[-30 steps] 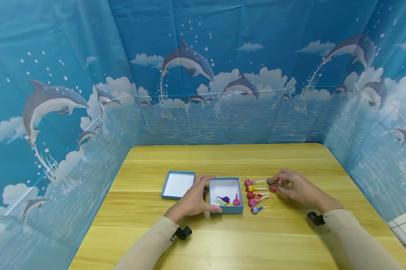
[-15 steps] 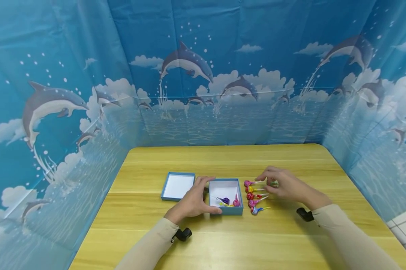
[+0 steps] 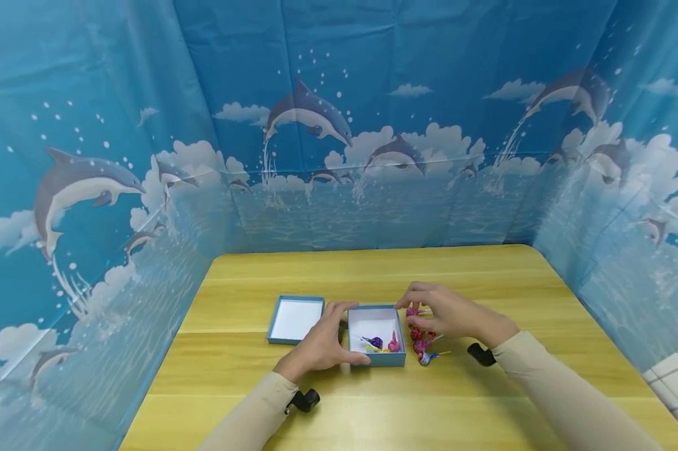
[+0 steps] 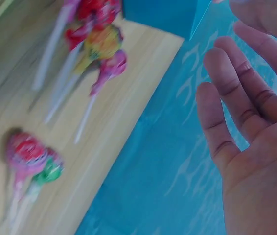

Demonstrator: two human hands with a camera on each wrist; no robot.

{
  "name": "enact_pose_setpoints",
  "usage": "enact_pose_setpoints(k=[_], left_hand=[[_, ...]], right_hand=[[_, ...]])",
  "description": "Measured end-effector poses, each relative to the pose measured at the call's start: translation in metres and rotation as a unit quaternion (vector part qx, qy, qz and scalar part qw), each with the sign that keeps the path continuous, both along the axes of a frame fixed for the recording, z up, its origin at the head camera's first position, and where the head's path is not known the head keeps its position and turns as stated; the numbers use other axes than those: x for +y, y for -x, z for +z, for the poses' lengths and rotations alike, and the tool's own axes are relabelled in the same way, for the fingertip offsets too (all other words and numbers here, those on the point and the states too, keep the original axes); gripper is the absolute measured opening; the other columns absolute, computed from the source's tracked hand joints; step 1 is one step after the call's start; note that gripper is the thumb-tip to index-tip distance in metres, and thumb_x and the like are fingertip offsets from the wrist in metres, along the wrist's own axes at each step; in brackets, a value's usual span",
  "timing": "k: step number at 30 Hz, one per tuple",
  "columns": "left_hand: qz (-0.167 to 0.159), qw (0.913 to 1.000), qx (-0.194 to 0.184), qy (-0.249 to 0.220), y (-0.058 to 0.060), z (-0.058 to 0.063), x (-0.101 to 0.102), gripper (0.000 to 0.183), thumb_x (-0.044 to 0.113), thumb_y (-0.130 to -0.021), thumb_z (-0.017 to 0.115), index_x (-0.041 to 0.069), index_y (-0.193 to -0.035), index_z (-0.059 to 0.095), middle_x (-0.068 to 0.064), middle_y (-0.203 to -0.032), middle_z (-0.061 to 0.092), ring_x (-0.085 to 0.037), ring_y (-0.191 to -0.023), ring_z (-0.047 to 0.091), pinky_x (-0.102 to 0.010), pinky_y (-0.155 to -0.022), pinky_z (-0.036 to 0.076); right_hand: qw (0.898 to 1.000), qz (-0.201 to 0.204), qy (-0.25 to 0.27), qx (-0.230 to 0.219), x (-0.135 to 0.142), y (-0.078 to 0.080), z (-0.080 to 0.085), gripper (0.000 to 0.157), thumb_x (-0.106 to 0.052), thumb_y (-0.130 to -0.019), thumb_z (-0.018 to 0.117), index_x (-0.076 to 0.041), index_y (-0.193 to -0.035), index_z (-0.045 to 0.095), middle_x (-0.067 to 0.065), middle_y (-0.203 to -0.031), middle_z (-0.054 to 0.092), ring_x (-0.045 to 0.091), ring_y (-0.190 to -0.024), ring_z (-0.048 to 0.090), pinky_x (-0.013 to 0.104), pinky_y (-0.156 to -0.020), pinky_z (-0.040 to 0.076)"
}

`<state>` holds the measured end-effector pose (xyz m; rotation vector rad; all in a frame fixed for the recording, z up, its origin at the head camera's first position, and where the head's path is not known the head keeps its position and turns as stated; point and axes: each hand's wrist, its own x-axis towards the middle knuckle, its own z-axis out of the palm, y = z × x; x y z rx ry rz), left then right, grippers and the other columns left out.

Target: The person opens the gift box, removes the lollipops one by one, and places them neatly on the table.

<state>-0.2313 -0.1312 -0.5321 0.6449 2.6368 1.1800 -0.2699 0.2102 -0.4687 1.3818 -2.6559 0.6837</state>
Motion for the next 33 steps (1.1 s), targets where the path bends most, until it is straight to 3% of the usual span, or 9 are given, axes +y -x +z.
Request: enact_pose_setpoints(k=[3,9,17,26,33], left_hand=[[0.001,1.0,-0.001,-0.001,0.0,0.0,0.001,0.119,0.054,-0.088,0.104,0.022,-0.182,0.037,-0.017,-0.174,0.044,-0.035,-0.148,0.061,-0.063,-0.126,0.055],[-0.003,1.0,-0.004,0.007,-0.002,-0.001,0.001,0.118,0.055,-0.089,0.103,0.021,-0.181,0.038,-0.015,-0.172,0.045,-0.032,-0.143,0.062,-0.062,-0.122,0.057],[-0.012,0.9998,-0.014,0.011,0.002,0.0,-0.001,0.119,0.057,-0.09,0.102,0.022,-0.182,0.035,-0.013,-0.161,0.051,-0.024,-0.129,0.061,-0.052,-0.109,0.058],[-0.01,0.9998,-0.015,0.007,0.001,-0.001,-0.002,0.119,0.055,-0.089,0.103,0.022,-0.182,0.035,-0.012,-0.157,0.052,-0.023,-0.128,0.061,-0.047,-0.105,0.057],[-0.009,0.9999,-0.008,0.004,0.0,0.001,-0.002,0.118,0.055,-0.09,0.102,0.021,-0.182,0.035,-0.012,-0.162,0.05,-0.022,-0.122,0.062,-0.045,-0.107,0.056]], right_hand=[[1.0,0.006,-0.013,-0.006,-0.01,0.002,0.004,0.026,-0.008,-0.108,0.083,-0.016,-0.133,0.084,0.004,-0.124,0.079,0.011,-0.098,0.071,0.037,-0.085,0.067],[0.998,0.036,-0.043,-0.022,-0.032,0.004,0.008,0.025,-0.014,-0.111,0.083,-0.015,-0.135,0.084,0.007,-0.13,0.079,0.027,-0.114,0.078,0.044,-0.097,0.07],[0.99,0.067,-0.104,-0.064,-0.058,0.014,0.014,0.033,-0.018,-0.11,0.084,-0.011,-0.143,0.082,0.01,-0.135,0.079,0.03,-0.121,0.079,0.045,-0.105,0.069],[0.971,0.068,-0.18,-0.139,-0.081,0.023,0.006,0.038,-0.017,-0.103,0.091,-0.014,-0.14,0.083,0.004,-0.133,0.082,0.02,-0.12,0.078,0.034,-0.106,0.066],[0.962,0.09,-0.192,-0.174,-0.092,0.029,-0.005,0.026,-0.007,-0.102,0.09,-0.017,-0.124,0.085,-0.005,-0.115,0.083,0.005,-0.101,0.077,0.026,-0.095,0.066]])
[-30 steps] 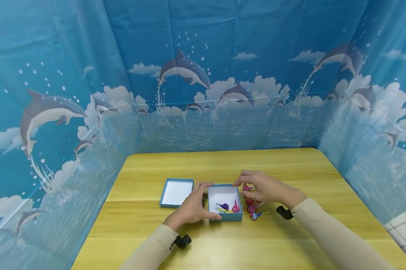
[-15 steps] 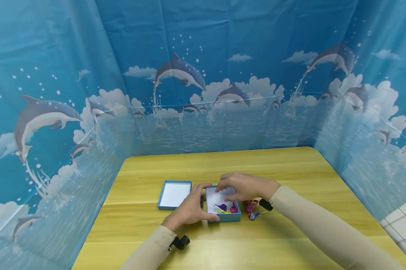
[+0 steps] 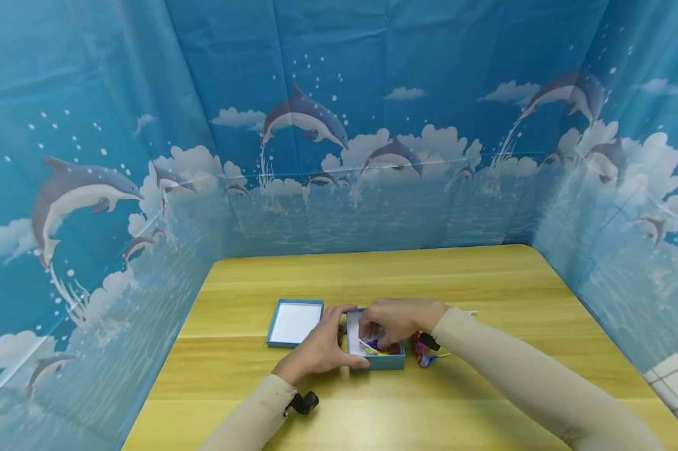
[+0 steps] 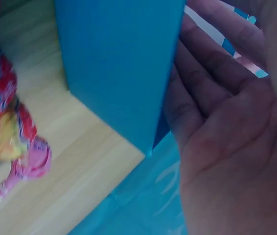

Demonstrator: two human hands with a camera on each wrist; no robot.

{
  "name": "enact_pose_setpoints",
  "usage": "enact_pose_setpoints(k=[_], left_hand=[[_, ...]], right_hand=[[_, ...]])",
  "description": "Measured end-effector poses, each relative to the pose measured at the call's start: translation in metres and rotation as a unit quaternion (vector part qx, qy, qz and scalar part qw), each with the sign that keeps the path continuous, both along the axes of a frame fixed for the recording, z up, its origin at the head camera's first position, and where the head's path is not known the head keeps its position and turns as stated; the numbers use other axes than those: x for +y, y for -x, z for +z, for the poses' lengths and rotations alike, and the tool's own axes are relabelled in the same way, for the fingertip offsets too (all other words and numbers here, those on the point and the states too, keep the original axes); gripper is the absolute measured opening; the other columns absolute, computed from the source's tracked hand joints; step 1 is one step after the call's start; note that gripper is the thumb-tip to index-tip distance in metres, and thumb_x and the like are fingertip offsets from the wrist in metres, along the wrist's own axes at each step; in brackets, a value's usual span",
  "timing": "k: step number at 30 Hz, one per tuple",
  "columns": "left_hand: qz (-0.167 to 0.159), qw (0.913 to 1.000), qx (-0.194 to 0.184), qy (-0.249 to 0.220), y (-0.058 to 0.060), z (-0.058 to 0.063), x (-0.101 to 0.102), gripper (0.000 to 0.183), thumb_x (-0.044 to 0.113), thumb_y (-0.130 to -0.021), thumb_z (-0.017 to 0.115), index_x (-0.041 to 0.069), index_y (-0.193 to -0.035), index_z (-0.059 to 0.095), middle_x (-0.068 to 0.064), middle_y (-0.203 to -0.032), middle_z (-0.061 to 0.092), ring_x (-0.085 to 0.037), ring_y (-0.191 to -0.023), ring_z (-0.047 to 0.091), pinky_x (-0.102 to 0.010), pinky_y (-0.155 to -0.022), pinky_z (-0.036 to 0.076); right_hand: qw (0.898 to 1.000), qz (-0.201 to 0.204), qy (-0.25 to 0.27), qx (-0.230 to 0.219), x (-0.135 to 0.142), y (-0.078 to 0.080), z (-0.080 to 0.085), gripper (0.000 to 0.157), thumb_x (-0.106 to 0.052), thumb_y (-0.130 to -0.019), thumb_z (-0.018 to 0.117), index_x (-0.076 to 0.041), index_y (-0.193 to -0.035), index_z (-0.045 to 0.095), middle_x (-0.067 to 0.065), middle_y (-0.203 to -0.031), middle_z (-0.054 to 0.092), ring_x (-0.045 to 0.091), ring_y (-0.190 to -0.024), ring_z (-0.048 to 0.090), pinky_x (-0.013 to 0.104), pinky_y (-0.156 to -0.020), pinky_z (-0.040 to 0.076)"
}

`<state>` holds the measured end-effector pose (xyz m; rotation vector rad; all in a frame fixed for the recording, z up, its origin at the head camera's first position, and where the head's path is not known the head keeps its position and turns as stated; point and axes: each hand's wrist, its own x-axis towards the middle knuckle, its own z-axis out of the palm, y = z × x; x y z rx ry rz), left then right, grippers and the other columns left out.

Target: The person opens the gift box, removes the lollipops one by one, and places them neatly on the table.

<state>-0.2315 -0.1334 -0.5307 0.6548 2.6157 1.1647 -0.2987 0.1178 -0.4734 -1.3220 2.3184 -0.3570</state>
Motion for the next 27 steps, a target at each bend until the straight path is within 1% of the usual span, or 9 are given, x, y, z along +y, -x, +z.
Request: enact_pose_setpoints(k=[3,5,9,13,18,22,27], left_hand=[[-0.002,1.0,0.002,-0.007,0.0011,0.0016,0.0001,0.118,0.055,-0.09,0.102,0.021,-0.182,0.035,-0.012,-0.166,0.048,-0.022,-0.125,0.064,-0.046,-0.109,0.057],[-0.003,1.0,0.002,-0.007,0.0014,0.0018,0.0004,0.118,0.054,-0.09,0.102,0.021,-0.182,0.035,-0.012,-0.166,0.048,-0.022,-0.126,0.063,-0.047,-0.111,0.058],[-0.001,1.0,0.005,-0.004,0.0015,0.0016,0.0,0.119,0.056,-0.09,0.102,0.021,-0.182,0.034,-0.012,-0.164,0.049,-0.022,-0.126,0.063,-0.047,-0.111,0.057],[0.003,1.0,0.003,-0.004,0.0009,0.0022,-0.0016,0.119,0.054,-0.09,0.102,0.021,-0.182,0.034,-0.012,-0.163,0.049,-0.022,-0.125,0.063,-0.049,-0.11,0.057],[-0.002,1.0,-0.001,-0.002,0.0,0.0009,-0.0005,0.118,0.053,-0.09,0.102,0.021,-0.182,0.034,-0.012,-0.164,0.049,-0.023,-0.126,0.063,-0.047,-0.11,0.057],[-0.002,1.0,-0.002,-0.001,0.0001,0.0004,0.002,0.118,0.054,-0.09,0.102,0.021,-0.182,0.034,-0.012,-0.162,0.05,-0.023,-0.125,0.062,-0.045,-0.108,0.057],[-0.001,1.0,-0.002,0.001,0.0003,0.0001,0.0016,0.118,0.054,-0.091,0.102,0.022,-0.182,0.034,-0.012,-0.162,0.05,-0.021,-0.126,0.062,-0.045,-0.108,0.058]], right_hand=[[1.0,0.007,-0.004,-0.002,-0.0031,-0.0011,-0.0001,0.02,-0.004,-0.102,0.089,-0.017,-0.117,0.084,-0.004,-0.108,0.082,0.002,-0.092,0.073,0.021,-0.087,0.063],[1.0,0.006,-0.01,-0.007,-0.0048,-0.0023,0.0001,0.018,-0.004,-0.102,0.088,-0.017,-0.112,0.083,-0.003,-0.104,0.081,0.0,-0.087,0.069,0.02,-0.083,0.061],[1.0,-0.004,-0.018,-0.009,-0.0066,-0.0041,-0.0007,0.018,-0.004,-0.102,0.088,-0.018,-0.108,0.081,-0.003,-0.101,0.081,-0.003,-0.084,0.066,0.02,-0.081,0.06],[1.0,-0.007,-0.01,-0.002,-0.0063,-0.0047,-0.0023,0.016,-0.005,-0.103,0.088,-0.018,-0.109,0.081,-0.004,-0.1,0.081,-0.002,-0.083,0.067,0.02,-0.079,0.06],[1.0,-0.016,0.012,-0.011,-0.0024,-0.0069,-0.0049,0.015,-0.005,-0.103,0.087,-0.017,-0.111,0.082,-0.004,-0.1,0.08,-0.001,-0.081,0.067,0.02,-0.078,0.059],[0.999,-0.021,0.036,-0.013,0.001,-0.0086,-0.0055,0.016,-0.003,-0.102,0.086,-0.013,-0.114,0.082,-0.001,-0.1,0.08,0.001,-0.081,0.066,0.02,-0.077,0.058],[0.998,-0.02,0.055,-0.004,0.0017,-0.0095,-0.0049,0.018,-0.002,-0.102,0.084,-0.01,-0.117,0.083,0.0,-0.1,0.079,0.004,-0.082,0.066,0.02,-0.076,0.057]])
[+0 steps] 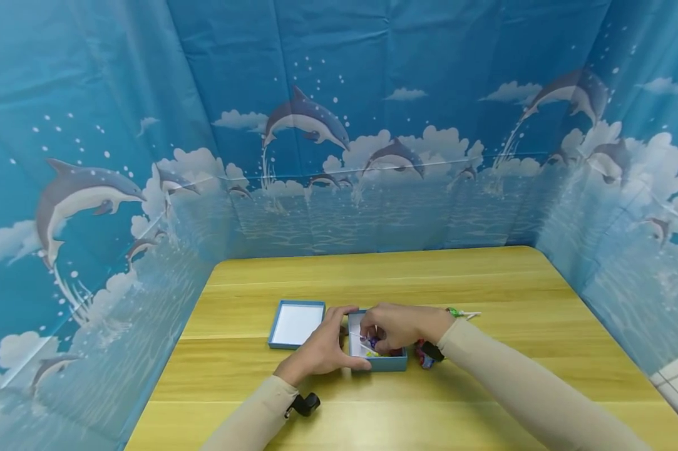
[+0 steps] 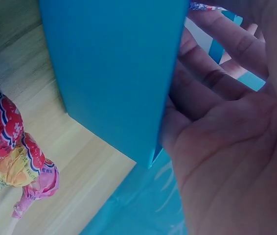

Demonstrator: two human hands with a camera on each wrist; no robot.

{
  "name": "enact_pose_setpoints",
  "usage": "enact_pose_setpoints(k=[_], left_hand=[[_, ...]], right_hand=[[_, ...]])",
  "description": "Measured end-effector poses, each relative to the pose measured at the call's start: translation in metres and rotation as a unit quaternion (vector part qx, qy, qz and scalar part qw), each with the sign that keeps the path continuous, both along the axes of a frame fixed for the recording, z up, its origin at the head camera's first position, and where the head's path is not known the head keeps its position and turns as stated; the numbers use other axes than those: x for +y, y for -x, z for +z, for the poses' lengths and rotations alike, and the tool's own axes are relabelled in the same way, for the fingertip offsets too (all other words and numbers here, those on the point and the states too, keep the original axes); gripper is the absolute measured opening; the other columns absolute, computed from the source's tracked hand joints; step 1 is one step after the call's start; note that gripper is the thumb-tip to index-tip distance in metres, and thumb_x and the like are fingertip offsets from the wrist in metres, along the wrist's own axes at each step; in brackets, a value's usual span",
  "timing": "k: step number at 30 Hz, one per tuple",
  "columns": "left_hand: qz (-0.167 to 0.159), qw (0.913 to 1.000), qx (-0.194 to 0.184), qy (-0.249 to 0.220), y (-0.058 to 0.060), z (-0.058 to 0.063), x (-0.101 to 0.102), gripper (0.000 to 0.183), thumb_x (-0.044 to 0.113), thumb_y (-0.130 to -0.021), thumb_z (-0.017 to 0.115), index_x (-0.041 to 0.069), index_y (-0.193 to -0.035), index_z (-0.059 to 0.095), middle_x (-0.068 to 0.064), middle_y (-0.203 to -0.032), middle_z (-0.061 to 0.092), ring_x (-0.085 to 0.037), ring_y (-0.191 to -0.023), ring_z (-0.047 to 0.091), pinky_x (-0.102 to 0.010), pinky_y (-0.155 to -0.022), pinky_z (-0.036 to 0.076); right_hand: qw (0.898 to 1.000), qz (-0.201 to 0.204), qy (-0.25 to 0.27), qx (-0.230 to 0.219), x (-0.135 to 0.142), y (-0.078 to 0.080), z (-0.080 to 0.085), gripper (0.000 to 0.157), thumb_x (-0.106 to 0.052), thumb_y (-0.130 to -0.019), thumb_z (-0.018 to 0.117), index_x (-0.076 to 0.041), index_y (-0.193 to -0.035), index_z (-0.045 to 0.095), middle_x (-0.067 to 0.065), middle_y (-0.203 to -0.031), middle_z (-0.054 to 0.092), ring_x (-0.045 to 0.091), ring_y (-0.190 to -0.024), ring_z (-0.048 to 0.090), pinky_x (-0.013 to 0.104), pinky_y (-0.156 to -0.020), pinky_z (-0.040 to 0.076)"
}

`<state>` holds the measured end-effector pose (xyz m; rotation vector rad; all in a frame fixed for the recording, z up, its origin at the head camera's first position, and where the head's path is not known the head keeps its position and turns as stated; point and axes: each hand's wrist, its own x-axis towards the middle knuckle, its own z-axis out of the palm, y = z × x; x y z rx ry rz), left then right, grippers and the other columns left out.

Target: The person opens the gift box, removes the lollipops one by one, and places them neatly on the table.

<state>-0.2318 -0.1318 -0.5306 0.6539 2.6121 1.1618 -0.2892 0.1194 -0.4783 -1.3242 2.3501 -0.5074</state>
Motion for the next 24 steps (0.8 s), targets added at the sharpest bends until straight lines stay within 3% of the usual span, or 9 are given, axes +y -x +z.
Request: enact_pose_setpoints(k=[12,20,24], left_hand=[[0.001,1.0,0.0,0.009,-0.001,0.0,0.0,0.119,0.055,-0.091,0.101,0.023,-0.182,0.033,-0.012,-0.158,0.051,-0.023,-0.125,0.063,-0.045,-0.105,0.058],[0.003,0.9999,0.001,0.012,-0.001,0.001,0.001,0.119,0.057,-0.091,0.1,0.022,-0.183,0.033,-0.011,-0.158,0.051,-0.021,-0.124,0.062,-0.046,-0.106,0.058],[0.003,0.9999,0.0,0.013,-0.001,0.0,0.001,0.119,0.056,-0.091,0.101,0.022,-0.182,0.033,-0.012,-0.159,0.051,-0.022,-0.127,0.063,-0.046,-0.106,0.058]], right_hand=[[0.999,-0.006,0.027,0.023,0.006,-0.008,0.007,0.024,-0.003,-0.105,0.082,-0.009,-0.128,0.083,0.002,-0.112,0.076,0.012,-0.093,0.071,0.023,-0.083,0.061],[0.998,-0.021,0.047,0.029,0.014,-0.012,0.008,0.024,-0.004,-0.107,0.081,-0.008,-0.131,0.083,0.004,-0.119,0.077,0.01,-0.1,0.073,0.037,-0.091,0.069],[0.998,-0.033,0.056,0.024,0.02,-0.013,0.009,0.025,-0.006,-0.109,0.08,-0.008,-0.133,0.083,0.002,-0.119,0.077,0.009,-0.103,0.074,0.039,-0.094,0.07]])
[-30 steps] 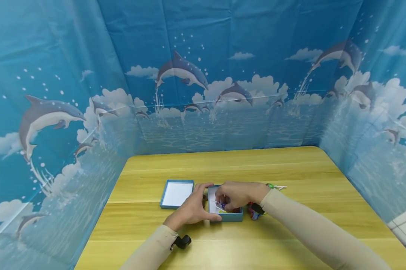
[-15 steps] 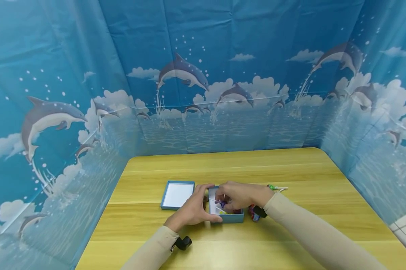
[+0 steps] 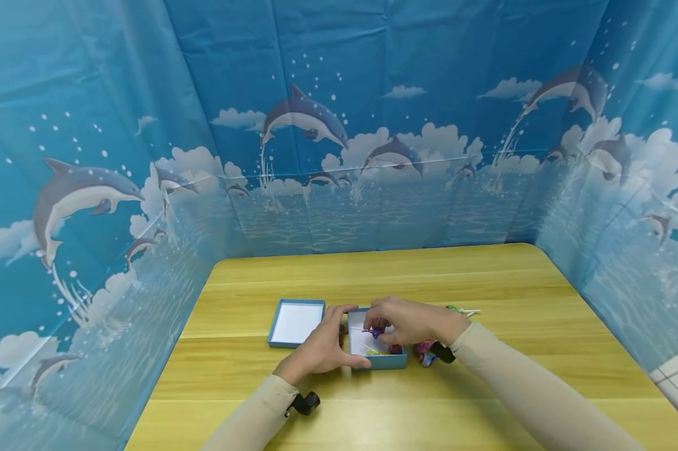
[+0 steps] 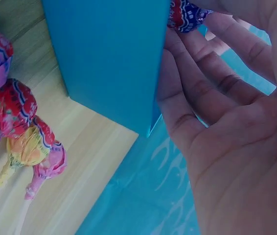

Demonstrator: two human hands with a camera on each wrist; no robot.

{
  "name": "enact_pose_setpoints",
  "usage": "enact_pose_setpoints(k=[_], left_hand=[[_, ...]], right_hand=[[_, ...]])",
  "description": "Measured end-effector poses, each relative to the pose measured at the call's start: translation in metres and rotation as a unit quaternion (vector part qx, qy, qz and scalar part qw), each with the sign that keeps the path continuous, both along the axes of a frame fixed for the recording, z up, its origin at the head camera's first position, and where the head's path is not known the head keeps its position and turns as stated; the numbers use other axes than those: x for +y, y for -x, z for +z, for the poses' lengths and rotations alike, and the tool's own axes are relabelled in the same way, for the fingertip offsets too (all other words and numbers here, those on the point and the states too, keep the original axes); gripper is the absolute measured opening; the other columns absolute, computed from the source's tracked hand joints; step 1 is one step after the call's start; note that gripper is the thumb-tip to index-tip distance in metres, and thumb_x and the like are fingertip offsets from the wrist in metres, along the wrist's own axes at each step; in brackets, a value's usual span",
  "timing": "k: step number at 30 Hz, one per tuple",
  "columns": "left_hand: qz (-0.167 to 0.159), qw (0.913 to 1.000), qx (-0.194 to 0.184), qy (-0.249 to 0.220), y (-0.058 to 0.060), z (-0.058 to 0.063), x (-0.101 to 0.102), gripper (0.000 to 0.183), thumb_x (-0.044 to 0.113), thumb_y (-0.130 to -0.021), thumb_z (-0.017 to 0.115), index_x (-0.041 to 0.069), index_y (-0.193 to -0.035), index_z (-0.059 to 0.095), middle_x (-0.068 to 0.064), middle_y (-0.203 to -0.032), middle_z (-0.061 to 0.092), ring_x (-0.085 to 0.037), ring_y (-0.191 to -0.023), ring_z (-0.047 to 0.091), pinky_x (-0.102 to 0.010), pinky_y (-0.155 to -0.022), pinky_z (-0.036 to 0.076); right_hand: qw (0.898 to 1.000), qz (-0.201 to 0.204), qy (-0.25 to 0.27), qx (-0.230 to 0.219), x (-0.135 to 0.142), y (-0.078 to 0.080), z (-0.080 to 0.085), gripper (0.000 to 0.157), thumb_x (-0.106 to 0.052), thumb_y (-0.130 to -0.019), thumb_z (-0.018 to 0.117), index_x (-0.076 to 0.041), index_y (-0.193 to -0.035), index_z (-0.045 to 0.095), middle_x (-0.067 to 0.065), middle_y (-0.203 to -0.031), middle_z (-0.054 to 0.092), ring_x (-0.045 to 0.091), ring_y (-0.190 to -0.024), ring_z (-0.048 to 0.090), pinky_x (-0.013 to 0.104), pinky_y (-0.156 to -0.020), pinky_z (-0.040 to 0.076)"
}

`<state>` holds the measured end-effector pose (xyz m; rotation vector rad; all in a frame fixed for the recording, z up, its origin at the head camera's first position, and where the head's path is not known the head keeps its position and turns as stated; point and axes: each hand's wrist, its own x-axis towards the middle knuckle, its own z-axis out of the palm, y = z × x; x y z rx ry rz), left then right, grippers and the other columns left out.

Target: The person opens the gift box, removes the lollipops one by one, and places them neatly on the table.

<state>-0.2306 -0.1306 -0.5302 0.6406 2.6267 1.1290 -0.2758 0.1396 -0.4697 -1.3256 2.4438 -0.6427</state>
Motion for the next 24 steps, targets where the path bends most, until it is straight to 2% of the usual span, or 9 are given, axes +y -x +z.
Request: enact_pose_setpoints(k=[11,24], left_hand=[[-0.001,1.0,-0.002,-0.001,0.001,0.002,0.0,0.118,0.057,-0.091,0.1,0.024,-0.183,0.034,-0.01,-0.157,0.051,-0.022,-0.131,0.065,-0.046,-0.109,0.059],[0.003,1.0,-0.005,-0.001,0.001,0.0,0.0,0.119,0.055,-0.091,0.101,0.022,-0.183,0.033,-0.012,-0.161,0.05,-0.026,-0.136,0.065,-0.049,-0.112,0.06]], right_hand=[[0.999,-0.012,0.036,0.007,0.014,0.001,0.0,0.026,-0.01,-0.111,0.078,-0.009,-0.137,0.081,0.001,-0.128,0.079,0.01,-0.109,0.076,0.043,-0.097,0.071],[0.996,-0.025,0.069,0.046,0.025,-0.004,0.003,0.019,-0.008,-0.11,0.081,-0.009,-0.128,0.082,0.001,-0.125,0.081,0.008,-0.105,0.078,0.043,-0.094,0.072]])
